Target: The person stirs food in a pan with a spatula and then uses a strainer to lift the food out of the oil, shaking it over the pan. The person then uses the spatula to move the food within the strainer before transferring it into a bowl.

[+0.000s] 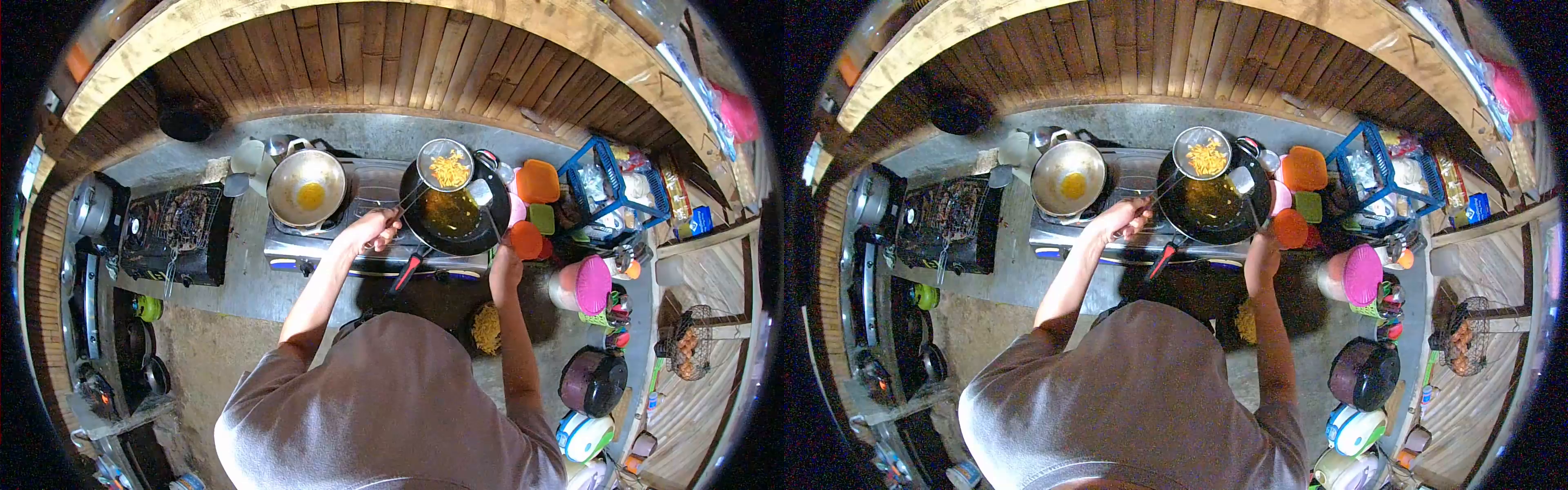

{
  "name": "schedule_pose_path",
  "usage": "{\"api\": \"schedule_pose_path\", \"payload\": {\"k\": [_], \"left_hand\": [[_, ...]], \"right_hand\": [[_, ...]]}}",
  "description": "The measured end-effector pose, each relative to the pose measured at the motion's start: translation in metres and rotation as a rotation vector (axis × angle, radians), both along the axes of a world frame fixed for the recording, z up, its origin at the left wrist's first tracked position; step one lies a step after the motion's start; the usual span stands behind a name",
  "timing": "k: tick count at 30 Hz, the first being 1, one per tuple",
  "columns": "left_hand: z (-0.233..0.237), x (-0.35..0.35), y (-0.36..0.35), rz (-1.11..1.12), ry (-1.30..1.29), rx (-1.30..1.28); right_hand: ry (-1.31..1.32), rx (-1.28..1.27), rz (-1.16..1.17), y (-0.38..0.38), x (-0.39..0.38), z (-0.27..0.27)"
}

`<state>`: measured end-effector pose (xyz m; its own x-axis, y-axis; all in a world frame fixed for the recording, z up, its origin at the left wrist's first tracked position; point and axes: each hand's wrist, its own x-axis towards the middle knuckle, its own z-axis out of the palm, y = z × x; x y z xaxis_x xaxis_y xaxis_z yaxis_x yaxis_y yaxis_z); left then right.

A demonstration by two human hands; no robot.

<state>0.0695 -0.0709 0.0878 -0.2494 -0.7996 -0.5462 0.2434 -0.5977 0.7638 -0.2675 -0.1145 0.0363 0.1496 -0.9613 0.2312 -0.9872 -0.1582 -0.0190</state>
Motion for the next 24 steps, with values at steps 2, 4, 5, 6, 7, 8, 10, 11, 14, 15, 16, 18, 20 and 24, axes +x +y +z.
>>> {"api": "schedule_pose_path", "payload": {"k": [2, 4, 5, 6, 7, 8, 10, 11, 14, 15, 16, 18, 20, 24], "left_hand": [[0.001, 0.001, -0.001, -0.014, -0.031, 0.004], [-0.004, 0.0, -0.004, -0.002, -0.036, 0.004], [-0.006, 0.001, -0.004, 0.011, -0.045, 0.003], [-0.007, 0.002, -0.004, 0.011, -0.044, 0.005], [-0.007, 0.003, -0.005, 0.013, -0.033, 0.009], [-0.007, 0.003, -0.006, 0.014, -0.021, 0.011], [-0.007, 0.004, -0.007, 0.019, -0.027, 0.007], [-0.007, 0.005, -0.006, 0.028, -0.033, 0.006], [-0.003, 0.005, -0.001, 0.05, -0.051, -0.008], [-0.004, 0.007, 0.0, 0.055, -0.049, -0.007], [-0.006, 0.008, 0.001, 0.043, -0.062, -0.022], [-0.013, 0.01, 0.003, 0.026, -0.073, -0.038], [-0.018, 0.011, 0.006, 0.062, -0.061, 0.002], [-0.018, 0.009, 0.012, 0.055, -0.146, -0.003]], "right_hand": [[-0.095, 0.169, -0.058, -0.001, 0.009, 0.003], [-0.139, 0.168, -0.069, 0.005, 0.023, 0.018], [-0.186, 0.165, -0.078, 0.007, 0.028, 0.023], [-0.121, 0.131, -0.064, 0.005, 0.031, 0.017], [-0.121, 0.131, -0.065, 0.004, 0.032, 0.013], [-0.118, 0.147, -0.07, 0.002, 0.034, 0.009], [-0.113, 0.163, -0.073, 0.0, 0.036, 0.007], [-0.128, 0.17, -0.065, 0.0, 0.036, 0.004], [-0.179, 0.192, -0.043, 0.003, 0.031, 0.004], [-0.218, 0.202, -0.038, 0.006, 0.029, 0.006], [-0.216, 0.203, -0.036, 0.011, 0.027, 0.007], [-0.359, 0.196, 0.011, 0.02, 0.025, 0.011], [-0.349, 0.209, 0.004, 0.027, 0.025, 0.018], [-0.393, 0.178, 0.003, 0.032, 0.017, 0.018]]}}
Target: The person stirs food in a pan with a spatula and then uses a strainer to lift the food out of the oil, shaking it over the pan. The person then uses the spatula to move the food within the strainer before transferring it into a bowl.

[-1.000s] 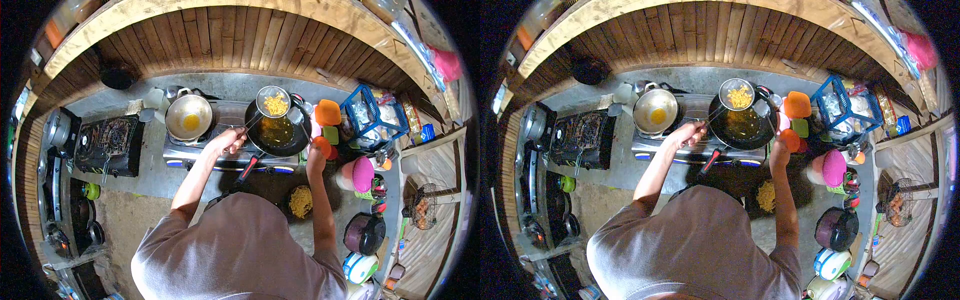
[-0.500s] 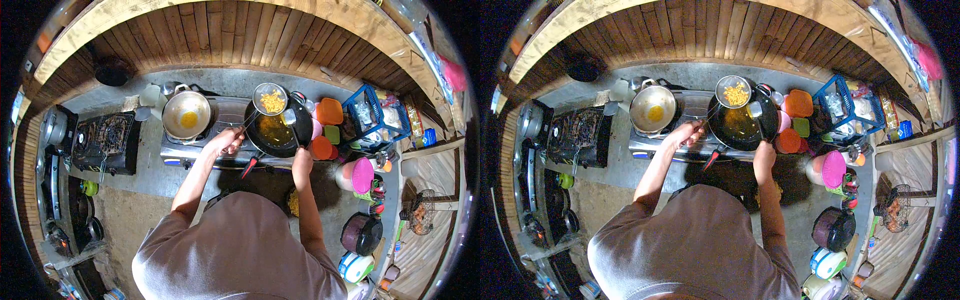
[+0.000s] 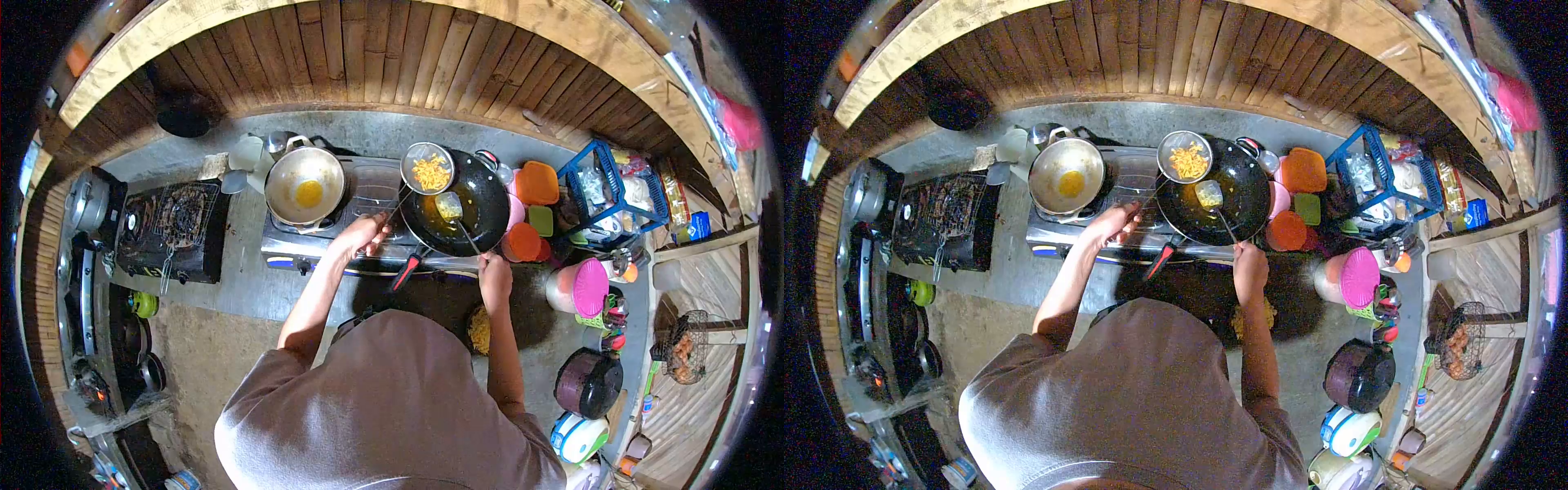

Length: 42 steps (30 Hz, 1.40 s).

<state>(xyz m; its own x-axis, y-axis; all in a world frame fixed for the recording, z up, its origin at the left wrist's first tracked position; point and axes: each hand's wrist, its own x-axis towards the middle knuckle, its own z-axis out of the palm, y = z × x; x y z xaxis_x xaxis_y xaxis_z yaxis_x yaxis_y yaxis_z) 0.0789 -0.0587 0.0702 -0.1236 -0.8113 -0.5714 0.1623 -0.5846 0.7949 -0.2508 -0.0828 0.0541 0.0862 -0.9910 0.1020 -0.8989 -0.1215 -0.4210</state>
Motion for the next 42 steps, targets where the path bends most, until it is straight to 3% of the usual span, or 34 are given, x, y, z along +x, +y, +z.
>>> {"api": "schedule_pose_path", "payload": {"k": [6, 8, 12, 14, 17, 19, 22, 26, 28, 31, 35, 42], "left_hand": [[-0.031, -0.008, 0.01, 0.031, -0.215, -0.072], [-0.019, -0.017, 0.014, 0.035, -0.297, -0.04], [-0.031, -0.036, 0.025, 0.018, -0.157, -0.055], [-0.031, -0.041, 0.026, -0.015, -0.048, 0.019], [-0.035, -0.052, 0.033, -0.035, 0.12, 0.094], [-0.038, -0.053, 0.032, -0.053, 0.167, 0.064], [-0.038, -0.053, 0.032, -0.089, 0.183, 0.064], [-0.032, -0.052, 0.034, -0.069, 0.273, 0.102], [-0.034, -0.05, 0.034, -0.059, 0.374, 0.128], [-0.03, -0.051, 0.036, -0.03, 0.391, 0.127], [-0.031, -0.048, 0.034, -0.056, 0.482, 0.138], [-0.026, -0.046, 0.032, -0.055, 0.39, 0.151]], "right_hand": [[-0.092, -0.012, 0.071, -0.016, -0.046, -0.007], [-0.101, 0.019, 0.077, -0.012, -0.047, 0.018], [-0.032, -0.141, 0.083, 0.004, -0.035, 0.05], [0.129, -0.195, -0.03, 0.022, -0.008, 0.076], [0.215, -0.278, -0.013, 0.031, 0.003, 0.048], [0.196, -0.192, -0.023, 0.037, 0.003, 0.043], [0.139, -0.435, 0.005, 0.045, -0.006, 0.038], [0.006, -0.45, -0.015, 0.049, -0.013, 0.019], [-0.059, -0.298, -0.026, 0.056, -0.012, 0.007], [-0.188, -0.409, -0.015, 0.068, -0.007, 0.0], [-0.33, -0.305, -0.034, 0.071, -0.012, -0.03], [-0.41, -0.395, -0.011, 0.067, -0.017, -0.031]]}}
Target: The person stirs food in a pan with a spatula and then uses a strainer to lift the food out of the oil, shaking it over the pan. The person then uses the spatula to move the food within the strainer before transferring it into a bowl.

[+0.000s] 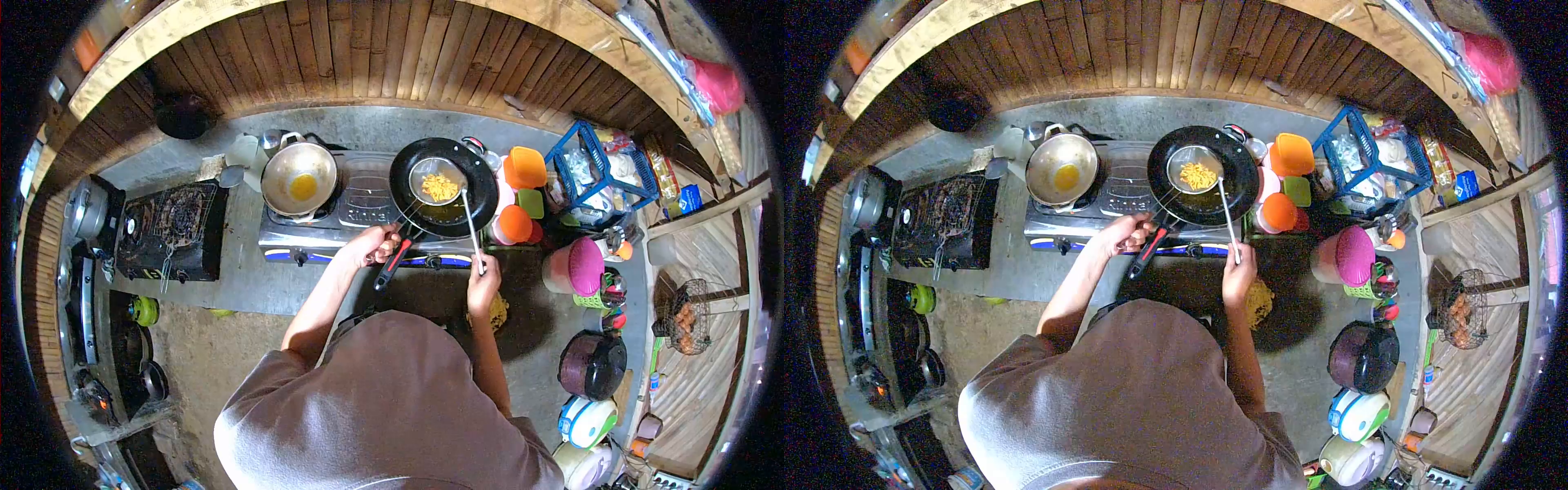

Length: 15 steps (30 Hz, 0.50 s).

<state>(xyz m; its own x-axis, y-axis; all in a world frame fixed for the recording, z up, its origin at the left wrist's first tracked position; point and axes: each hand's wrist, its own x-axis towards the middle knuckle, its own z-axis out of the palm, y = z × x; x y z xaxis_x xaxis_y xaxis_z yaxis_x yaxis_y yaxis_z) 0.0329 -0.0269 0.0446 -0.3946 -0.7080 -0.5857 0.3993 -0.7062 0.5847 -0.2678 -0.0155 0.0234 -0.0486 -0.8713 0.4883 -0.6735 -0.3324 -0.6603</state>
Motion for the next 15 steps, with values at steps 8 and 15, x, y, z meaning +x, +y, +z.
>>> {"api": "schedule_pose_path", "payload": {"k": [8, 15], "left_hand": [[0.016, 0.014, -0.015, 0.021, -0.234, -0.097], [0.02, 0.02, -0.018, 0.043, -0.224, -0.109]], "right_hand": [[0.574, 0.199, -0.248, -0.056, -0.019, 0.042], [0.875, 0.198, -0.236, -0.079, -0.01, 0.029]]}}
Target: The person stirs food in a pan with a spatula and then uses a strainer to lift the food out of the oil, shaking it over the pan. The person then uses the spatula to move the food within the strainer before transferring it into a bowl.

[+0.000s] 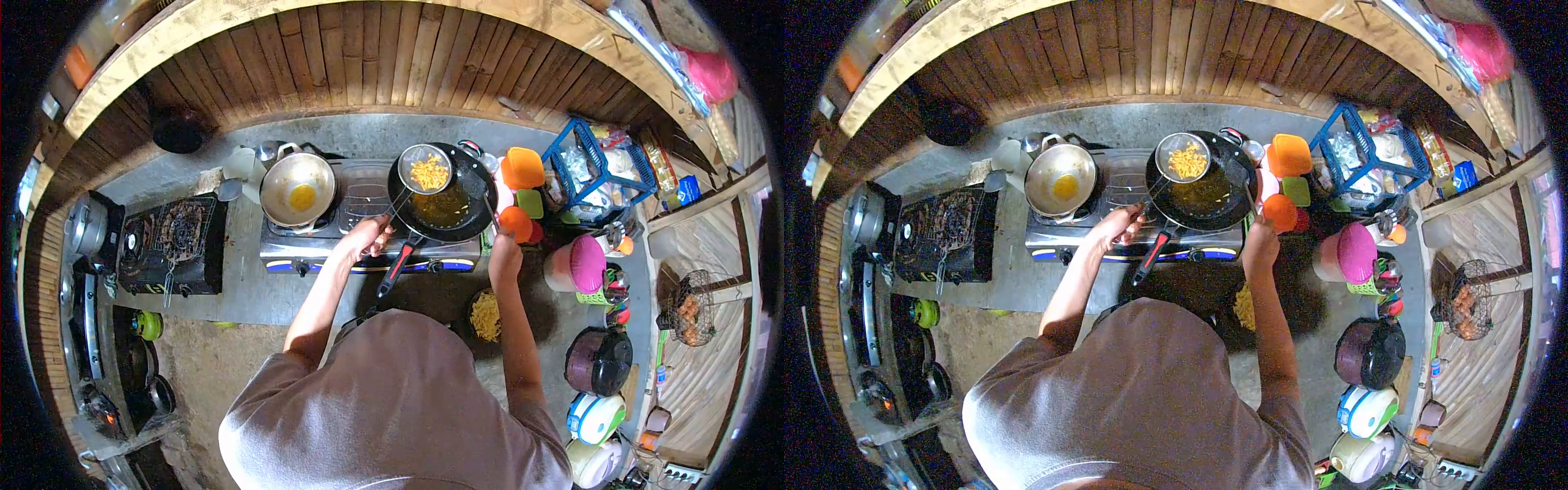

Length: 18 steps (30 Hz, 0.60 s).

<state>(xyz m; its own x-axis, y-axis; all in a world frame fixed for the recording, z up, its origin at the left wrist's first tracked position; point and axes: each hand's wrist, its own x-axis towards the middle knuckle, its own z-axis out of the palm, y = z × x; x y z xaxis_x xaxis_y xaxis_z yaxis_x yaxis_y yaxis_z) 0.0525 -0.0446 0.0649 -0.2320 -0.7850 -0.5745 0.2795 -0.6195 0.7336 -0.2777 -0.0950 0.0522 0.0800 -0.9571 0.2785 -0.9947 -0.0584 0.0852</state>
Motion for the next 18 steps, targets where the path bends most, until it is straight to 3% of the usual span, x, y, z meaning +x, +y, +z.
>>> {"api": "schedule_pose_path", "payload": {"k": [9, 11, 18], "left_hand": [[-0.002, 0.005, 0.001, -0.017, -0.058, -0.059], [-0.007, 0.006, -0.003, -0.019, -0.066, -0.025], [-0.018, 0.012, -0.009, -0.02, -0.096, -0.013]], "right_hand": [[-0.095, 0.085, -0.005, 0.021, 0.011, -0.012], [0.015, -0.013, 0.005, 0.022, 0.012, -0.018], [0.183, 0.01, -0.005, 0.008, 0.001, 0.002]]}}
